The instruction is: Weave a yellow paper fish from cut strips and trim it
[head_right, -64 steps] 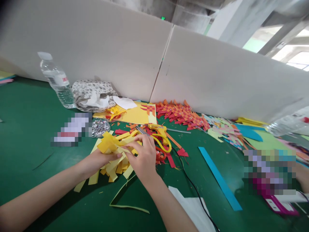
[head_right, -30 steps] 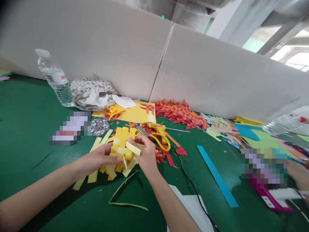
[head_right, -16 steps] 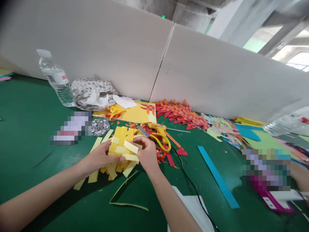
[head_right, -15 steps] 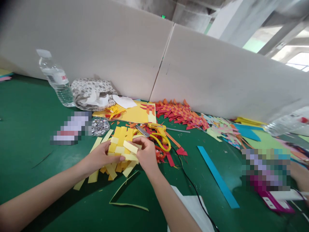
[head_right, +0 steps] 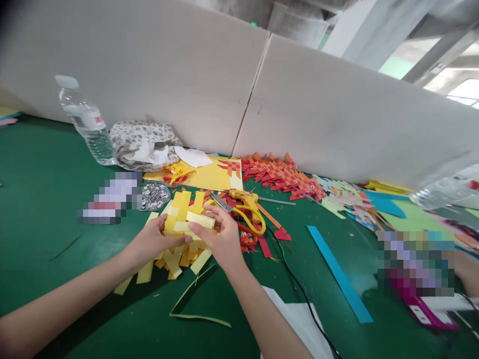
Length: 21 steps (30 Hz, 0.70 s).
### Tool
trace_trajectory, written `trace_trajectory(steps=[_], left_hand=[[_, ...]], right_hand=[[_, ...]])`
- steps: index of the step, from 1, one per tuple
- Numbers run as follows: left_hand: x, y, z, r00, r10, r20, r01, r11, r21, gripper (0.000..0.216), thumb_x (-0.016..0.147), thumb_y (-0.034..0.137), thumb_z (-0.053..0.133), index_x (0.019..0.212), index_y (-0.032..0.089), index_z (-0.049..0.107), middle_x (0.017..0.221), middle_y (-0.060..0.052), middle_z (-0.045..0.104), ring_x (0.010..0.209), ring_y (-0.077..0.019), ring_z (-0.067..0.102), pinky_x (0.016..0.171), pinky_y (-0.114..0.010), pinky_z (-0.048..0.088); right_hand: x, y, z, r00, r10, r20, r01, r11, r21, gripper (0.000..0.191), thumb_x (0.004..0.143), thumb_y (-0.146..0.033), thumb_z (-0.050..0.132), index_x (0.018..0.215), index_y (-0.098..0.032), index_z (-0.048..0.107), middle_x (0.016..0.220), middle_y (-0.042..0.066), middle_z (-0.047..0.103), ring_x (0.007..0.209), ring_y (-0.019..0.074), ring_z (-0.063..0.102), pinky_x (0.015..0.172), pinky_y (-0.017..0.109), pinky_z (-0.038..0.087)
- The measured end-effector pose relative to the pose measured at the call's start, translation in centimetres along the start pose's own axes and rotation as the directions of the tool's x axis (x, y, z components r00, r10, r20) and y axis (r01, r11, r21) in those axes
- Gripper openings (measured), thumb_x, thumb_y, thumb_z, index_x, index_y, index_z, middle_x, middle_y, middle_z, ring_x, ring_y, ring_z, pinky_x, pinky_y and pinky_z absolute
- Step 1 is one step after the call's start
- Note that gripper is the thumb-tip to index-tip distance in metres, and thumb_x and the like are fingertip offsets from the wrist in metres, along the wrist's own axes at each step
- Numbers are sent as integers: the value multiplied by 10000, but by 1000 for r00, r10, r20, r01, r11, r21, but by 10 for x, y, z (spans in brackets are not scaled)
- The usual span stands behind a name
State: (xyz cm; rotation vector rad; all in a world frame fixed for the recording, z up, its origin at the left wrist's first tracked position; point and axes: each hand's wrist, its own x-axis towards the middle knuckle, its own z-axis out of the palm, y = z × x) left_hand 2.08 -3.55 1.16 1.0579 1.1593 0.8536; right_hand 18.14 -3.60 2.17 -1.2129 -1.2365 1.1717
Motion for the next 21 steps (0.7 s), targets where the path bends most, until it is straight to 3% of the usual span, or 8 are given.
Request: trace_trajectory(steps=[4,10,17,21], left_hand=[[-1,2,-2,999,22,31,-22,999,30,468,588,215,739,1011,171,544,1059,-88,685,866,-247,673,735,-364,543],[-2,7,-4,998,46,48,-49,996,71,446,584,236,743,988,168,564,1019,-70,698,868,-240,668,741,-353,533],[0,0,-6,991,79,109,-88,993,84,426,584,241,742,973,181,581,992,-64,704,823,-221,671,699,-317,533],[0,-1,-6,992,71,100,-82,991,104,426,592,252,731,984,178,582,929,-51,707,792,-215,668,688,-319,525]], right_hand=[[3,4,-6,1000,6,-21,-7,999,-40,434,639,-358,733,1011,-190,585,867,55,699,786,204,662,703,317,523],[7,-1,-15,997,-48,59,55,991,-124,495,621,-317,749,1055,-191,547,786,25,677,766,188,656,678,295,514],[7,-5,-11,998,32,49,-32,999,4,571,614,-341,749,1102,-211,482,767,20,691,714,188,664,626,298,531],[7,-6,-11,993,25,120,-23,1000,-18,482,589,-305,766,1007,-190,557,810,38,700,766,195,666,688,309,533]])
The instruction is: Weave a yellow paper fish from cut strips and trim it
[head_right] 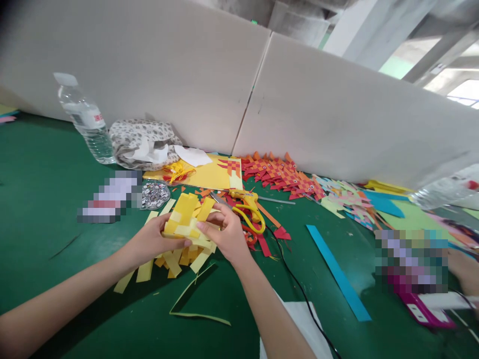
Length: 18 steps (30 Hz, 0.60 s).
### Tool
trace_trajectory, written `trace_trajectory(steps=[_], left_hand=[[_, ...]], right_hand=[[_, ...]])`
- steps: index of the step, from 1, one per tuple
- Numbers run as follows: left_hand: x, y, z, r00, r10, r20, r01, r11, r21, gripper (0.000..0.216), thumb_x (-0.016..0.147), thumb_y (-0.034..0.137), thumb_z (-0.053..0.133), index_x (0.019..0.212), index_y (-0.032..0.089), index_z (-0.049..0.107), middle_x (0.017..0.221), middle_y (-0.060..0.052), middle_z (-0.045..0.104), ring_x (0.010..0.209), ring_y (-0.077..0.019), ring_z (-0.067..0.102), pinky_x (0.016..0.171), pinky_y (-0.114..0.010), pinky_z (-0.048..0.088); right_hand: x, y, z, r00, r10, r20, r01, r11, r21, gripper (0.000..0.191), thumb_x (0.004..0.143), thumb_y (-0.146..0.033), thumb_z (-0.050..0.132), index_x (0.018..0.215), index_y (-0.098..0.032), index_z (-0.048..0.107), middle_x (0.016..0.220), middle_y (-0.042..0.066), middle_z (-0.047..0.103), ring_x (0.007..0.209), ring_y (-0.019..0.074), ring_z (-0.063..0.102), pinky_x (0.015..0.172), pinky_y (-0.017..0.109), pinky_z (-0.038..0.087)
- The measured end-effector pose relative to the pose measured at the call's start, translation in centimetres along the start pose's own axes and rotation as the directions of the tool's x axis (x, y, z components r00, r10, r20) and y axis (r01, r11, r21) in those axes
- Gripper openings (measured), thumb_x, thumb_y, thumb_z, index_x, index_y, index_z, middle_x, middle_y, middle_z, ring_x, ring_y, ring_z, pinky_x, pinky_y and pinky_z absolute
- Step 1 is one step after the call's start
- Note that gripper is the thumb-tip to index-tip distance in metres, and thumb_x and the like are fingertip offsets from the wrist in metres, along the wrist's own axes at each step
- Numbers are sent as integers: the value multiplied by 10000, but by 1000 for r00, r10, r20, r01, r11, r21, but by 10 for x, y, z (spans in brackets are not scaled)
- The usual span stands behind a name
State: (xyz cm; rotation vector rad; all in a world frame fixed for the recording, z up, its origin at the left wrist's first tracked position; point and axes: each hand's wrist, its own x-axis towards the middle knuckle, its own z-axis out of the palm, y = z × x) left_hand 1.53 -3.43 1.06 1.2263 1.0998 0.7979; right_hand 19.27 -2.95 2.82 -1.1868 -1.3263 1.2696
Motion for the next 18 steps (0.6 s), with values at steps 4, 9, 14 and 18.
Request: trace_trajectory(steps=[4,9,14,18], left_hand=[[-1,0,0,997,-5,75,3,1000,29,422,580,222,724,971,170,574,900,-42,697,746,-196,656,661,-305,520],[-1,0,2,991,-37,127,31,999,44,466,575,204,719,1009,159,556,872,-44,686,719,-187,645,656,-308,515],[-4,4,4,991,-55,126,60,997,-41,623,566,250,756,1126,175,495,1012,-75,668,833,-212,650,710,-317,511],[-3,8,4,987,-61,146,83,985,-150,558,643,313,723,1129,172,488,942,-61,682,780,-175,658,648,-265,496]], right_hand=[[-2,-2,2,997,30,65,-33,998,45,463,563,-284,777,975,-188,589,939,57,697,889,217,657,792,346,526],[-3,1,3,983,142,114,-152,985,76,490,539,-250,792,979,-190,584,889,34,709,809,208,677,729,335,545],[0,6,3,990,133,53,-138,984,109,410,533,-252,797,886,-172,604,828,31,711,733,190,675,657,292,541],[4,11,3,989,104,-109,-84,981,177,395,516,-241,803,841,-175,589,735,5,702,642,167,655,594,268,527]])
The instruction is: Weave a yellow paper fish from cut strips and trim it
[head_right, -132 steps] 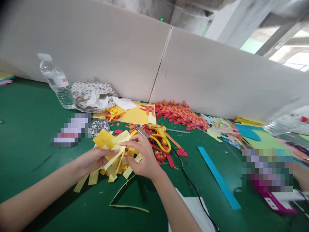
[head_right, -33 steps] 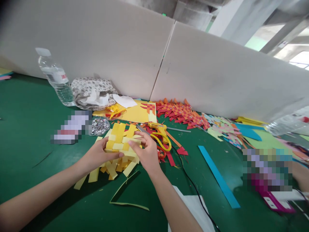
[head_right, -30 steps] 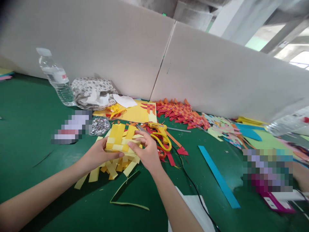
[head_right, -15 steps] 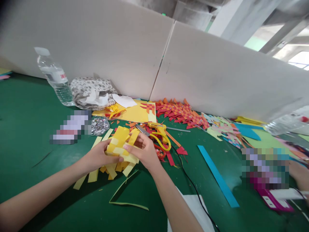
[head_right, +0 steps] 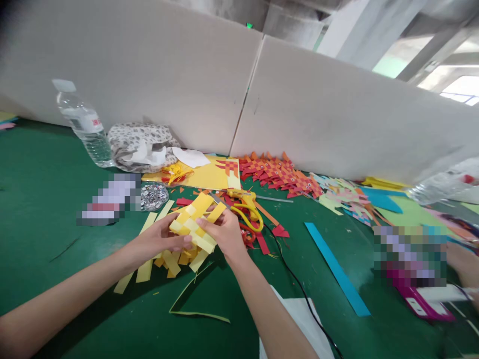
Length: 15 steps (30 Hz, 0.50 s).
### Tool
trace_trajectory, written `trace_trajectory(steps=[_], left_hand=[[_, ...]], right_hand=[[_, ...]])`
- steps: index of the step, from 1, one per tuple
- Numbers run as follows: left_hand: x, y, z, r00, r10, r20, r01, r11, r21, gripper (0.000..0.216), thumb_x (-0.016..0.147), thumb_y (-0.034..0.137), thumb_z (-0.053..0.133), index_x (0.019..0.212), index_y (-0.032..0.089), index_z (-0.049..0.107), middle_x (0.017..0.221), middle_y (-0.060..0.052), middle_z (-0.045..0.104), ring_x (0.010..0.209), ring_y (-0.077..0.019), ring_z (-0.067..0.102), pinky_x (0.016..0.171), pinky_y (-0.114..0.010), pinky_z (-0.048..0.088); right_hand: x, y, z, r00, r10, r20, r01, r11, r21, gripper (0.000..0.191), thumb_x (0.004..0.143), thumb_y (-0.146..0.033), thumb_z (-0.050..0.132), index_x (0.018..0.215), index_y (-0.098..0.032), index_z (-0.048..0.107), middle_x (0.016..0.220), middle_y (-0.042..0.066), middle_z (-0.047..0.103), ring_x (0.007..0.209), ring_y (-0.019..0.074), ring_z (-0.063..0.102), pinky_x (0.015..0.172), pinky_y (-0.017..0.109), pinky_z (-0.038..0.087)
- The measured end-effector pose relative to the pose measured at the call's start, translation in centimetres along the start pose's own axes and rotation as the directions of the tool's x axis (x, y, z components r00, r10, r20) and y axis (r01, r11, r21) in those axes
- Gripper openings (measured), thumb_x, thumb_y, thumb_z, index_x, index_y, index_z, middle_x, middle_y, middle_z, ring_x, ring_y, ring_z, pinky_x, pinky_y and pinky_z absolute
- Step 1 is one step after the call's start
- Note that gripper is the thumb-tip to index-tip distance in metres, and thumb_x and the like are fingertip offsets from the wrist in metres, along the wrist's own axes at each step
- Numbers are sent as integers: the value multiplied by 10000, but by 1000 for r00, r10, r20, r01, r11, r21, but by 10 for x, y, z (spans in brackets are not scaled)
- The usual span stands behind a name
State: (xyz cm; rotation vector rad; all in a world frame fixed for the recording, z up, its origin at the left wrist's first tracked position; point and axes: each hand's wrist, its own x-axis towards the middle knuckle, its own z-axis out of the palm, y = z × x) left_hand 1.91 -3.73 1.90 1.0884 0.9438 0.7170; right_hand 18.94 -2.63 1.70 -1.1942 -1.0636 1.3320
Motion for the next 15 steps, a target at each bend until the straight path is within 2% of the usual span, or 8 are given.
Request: trace_trajectory(steps=[3,6,12,15], left_hand=[[2,2,-1,996,-2,-91,-3,999,-50,469,673,323,708,1073,167,519,842,-33,692,744,-153,664,657,-246,495],[3,3,-2,987,-23,-157,13,998,-65,429,678,317,709,1038,164,534,724,-6,689,705,-150,673,660,-242,501],[6,1,-2,993,-42,-107,40,999,-16,415,675,274,715,1021,156,518,732,-6,704,689,-143,683,617,-216,496],[6,-1,-2,996,-54,-73,53,998,-16,428,676,265,715,1034,154,508,709,-1,705,675,-141,684,614,-217,501]], right_hand=[[1,4,0,998,-20,-60,23,999,42,402,506,-222,806,833,-180,577,713,-8,695,635,163,648,597,268,522],[0,5,2,999,-18,-37,20,999,32,384,521,-248,800,833,-174,589,738,10,697,652,179,647,606,287,519],[-6,-3,12,998,49,28,-52,993,106,376,612,-342,750,922,-167,629,924,63,704,791,220,663,705,332,524],[-8,-4,13,996,78,45,-83,991,105,370,627,-350,742,936,-172,643,943,65,707,813,227,666,705,326,523]])
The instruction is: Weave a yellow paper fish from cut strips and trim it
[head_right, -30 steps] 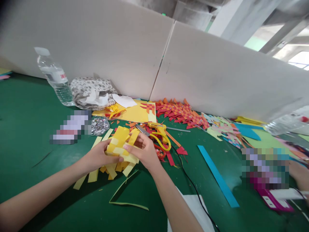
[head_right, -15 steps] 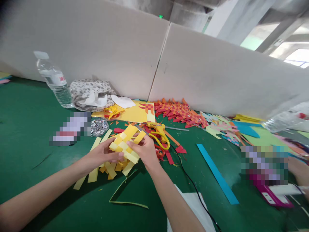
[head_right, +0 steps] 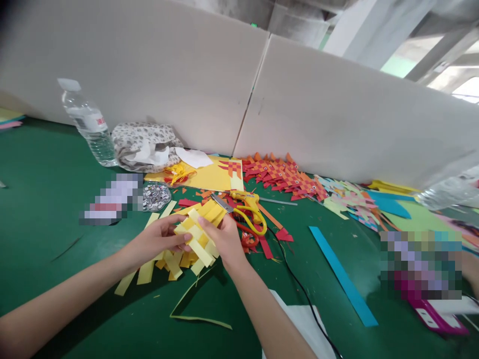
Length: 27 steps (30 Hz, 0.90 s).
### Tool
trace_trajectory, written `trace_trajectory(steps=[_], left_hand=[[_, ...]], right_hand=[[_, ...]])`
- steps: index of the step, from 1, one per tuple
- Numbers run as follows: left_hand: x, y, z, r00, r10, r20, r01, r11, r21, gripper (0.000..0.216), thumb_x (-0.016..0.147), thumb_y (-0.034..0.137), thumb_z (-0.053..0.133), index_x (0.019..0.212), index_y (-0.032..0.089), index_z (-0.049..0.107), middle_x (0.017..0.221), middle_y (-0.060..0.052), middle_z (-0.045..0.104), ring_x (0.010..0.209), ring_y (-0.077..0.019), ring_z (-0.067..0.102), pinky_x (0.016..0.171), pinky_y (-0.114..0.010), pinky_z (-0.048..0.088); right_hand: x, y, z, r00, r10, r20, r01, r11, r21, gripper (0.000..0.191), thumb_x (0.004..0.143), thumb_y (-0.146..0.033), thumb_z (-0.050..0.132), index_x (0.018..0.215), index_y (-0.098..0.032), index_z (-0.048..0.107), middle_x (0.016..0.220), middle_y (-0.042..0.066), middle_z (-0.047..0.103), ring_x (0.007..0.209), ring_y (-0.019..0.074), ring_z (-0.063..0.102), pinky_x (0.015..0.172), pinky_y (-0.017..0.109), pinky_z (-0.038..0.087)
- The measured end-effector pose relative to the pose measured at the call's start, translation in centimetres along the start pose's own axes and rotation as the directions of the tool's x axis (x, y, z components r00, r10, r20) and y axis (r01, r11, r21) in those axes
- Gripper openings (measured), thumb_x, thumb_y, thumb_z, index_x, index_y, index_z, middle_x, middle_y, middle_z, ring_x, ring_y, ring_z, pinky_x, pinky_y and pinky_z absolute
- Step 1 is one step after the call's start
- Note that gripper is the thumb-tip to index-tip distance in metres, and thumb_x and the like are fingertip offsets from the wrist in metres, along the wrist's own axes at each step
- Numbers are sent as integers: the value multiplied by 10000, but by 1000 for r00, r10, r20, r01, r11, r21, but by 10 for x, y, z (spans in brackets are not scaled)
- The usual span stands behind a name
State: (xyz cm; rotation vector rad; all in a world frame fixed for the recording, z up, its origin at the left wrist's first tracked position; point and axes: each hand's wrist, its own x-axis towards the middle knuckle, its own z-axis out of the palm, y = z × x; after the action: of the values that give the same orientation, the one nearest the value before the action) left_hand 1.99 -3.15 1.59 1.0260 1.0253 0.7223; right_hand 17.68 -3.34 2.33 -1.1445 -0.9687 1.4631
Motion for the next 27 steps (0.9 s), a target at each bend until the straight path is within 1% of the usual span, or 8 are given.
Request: trace_trajectory(steps=[2,5,11,14,17,19,21,27], left_hand=[[0,0,0,1000,-5,1,5,1000,0,442,681,259,712,1052,149,497,666,4,700,650,-138,682,598,-212,498],[-1,0,1,1000,-17,-27,17,1000,3,445,704,254,693,1080,149,478,618,14,690,635,-138,683,570,-198,487],[-2,0,2,999,-24,-45,24,1000,6,415,745,269,652,1102,149,478,642,2,695,660,-148,691,561,-192,489],[-3,-1,2,998,30,-51,-29,999,20,483,747,295,649,1174,163,467,634,15,681,668,-158,693,566,-200,493],[-4,-1,0,993,113,-27,-112,993,36,575,758,323,635,1281,215,422,595,45,648,666,-159,693,574,-206,496],[-5,-1,0,991,135,-13,-135,990,39,615,761,333,629,1322,240,396,587,53,637,666,-159,694,581,-210,498],[-5,-2,0,992,129,-13,-129,991,35,622,759,335,630,1329,243,400,592,53,635,669,-160,694,588,-214,502],[-3,-3,2,991,120,-53,-118,992,35,570,741,358,640,1272,224,483,558,66,594,645,-163,694,613,-235,526]], right_hand=[[0,0,-2,1000,9,24,-9,1000,-25,368,615,-349,751,920,-166,660,910,66,714,774,224,668,678,320,522],[1,1,-5,999,25,41,-23,998,-54,356,594,-357,763,877,-157,681,857,65,721,707,214,666,653,322,520],[3,2,-9,997,67,29,-64,995,-82,337,598,-349,765,857,-145,697,841,70,721,710,215,662,653,325,519],[4,3,-12,996,67,50,-63,994,-87,333,618,-347,757,879,-151,693,861,67,720,723,214,664,666,323,521],[5,4,-14,995,80,57,-75,993,-90,329,628,-353,751,886,-159,688,866,63,722,723,214,668,672,327,525],[5,4,-15,995,87,53,-82,992,-91,331,625,-354,754,882,-158,687,859,63,722,715,214,669,668,329,527],[5,5,-14,994,94,48,-90,992,-88,326,624,-357,754,872,-156,688,844,63,723,698,211,668,649,324,529],[5,4,-10,997,76,25,-75,997,-32,318,655,-377,731,890,-169,684,841,50,723,689,198,670,638,305,533]])
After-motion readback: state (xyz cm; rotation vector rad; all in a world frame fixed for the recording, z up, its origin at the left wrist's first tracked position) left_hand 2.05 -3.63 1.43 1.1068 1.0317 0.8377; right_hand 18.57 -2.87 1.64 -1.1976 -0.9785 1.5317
